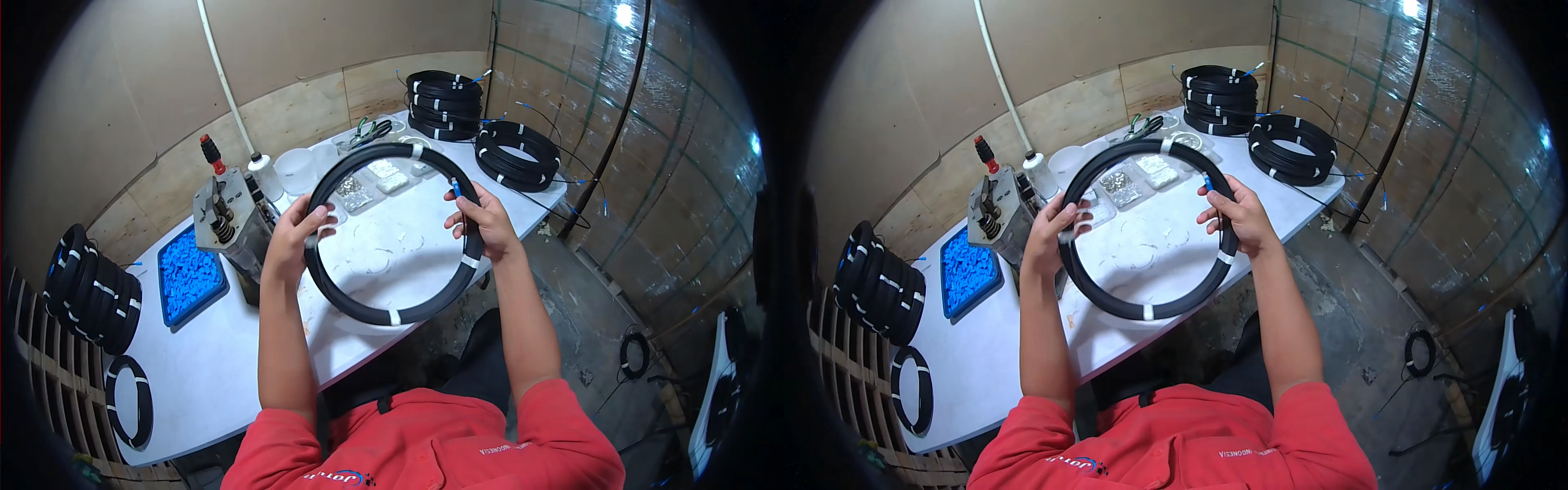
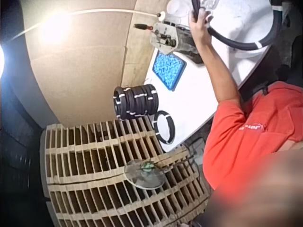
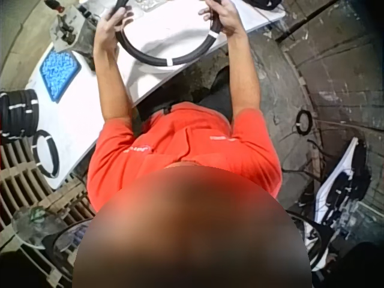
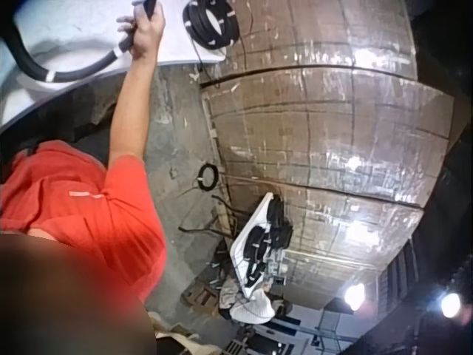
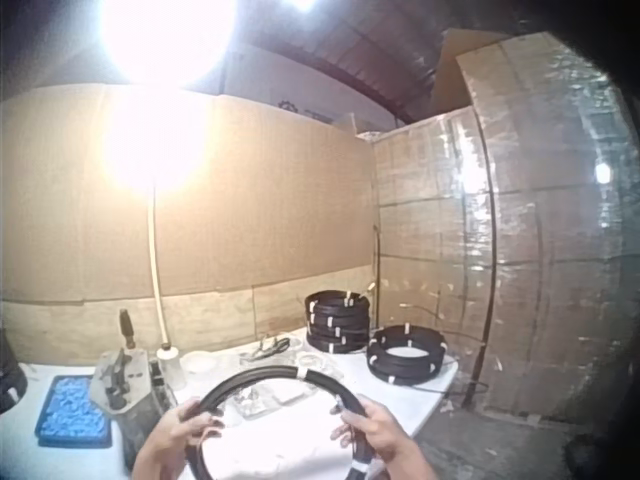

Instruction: Bundling a coil of black electrical or industrial wire using white adhesive tape.

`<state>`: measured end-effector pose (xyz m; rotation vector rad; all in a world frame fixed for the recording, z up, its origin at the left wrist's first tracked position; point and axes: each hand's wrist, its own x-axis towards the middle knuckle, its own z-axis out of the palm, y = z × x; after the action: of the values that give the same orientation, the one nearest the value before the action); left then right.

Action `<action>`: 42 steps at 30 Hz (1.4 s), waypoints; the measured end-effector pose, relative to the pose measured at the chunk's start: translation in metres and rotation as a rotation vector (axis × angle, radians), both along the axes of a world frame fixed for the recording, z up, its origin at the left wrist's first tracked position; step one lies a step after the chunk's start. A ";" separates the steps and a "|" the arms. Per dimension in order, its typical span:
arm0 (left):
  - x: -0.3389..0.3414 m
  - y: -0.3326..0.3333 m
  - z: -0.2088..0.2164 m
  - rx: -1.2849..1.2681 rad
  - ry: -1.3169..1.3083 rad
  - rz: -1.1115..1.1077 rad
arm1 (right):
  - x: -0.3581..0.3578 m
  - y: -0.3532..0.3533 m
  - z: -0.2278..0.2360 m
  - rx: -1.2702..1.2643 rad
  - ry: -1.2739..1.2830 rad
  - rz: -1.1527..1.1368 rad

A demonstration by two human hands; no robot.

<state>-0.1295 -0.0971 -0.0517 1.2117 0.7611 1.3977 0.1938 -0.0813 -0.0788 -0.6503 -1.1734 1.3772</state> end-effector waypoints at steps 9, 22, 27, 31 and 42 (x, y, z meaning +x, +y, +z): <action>-0.022 0.013 -0.016 -0.269 0.021 -0.296 | -0.013 0.017 0.037 -0.064 -0.374 0.156; -0.014 -0.015 -0.016 -0.225 -0.151 -0.283 | -0.031 0.018 0.055 0.113 -0.657 -0.055; -0.016 -0.046 -0.004 -0.084 -0.147 -0.192 | -0.029 0.013 0.042 0.297 -0.339 0.001; -0.045 -0.064 -0.012 -0.092 -0.431 -0.140 | -0.051 0.006 -0.003 0.067 -0.027 0.064; -0.139 -0.209 -0.007 0.041 -0.524 0.384 | -0.217 -0.075 -0.001 -0.114 0.316 0.459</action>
<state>-0.2688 -0.3065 -0.0583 0.6904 0.6086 1.9499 -0.0227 -0.1565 -0.0797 -0.2279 -1.0273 1.8662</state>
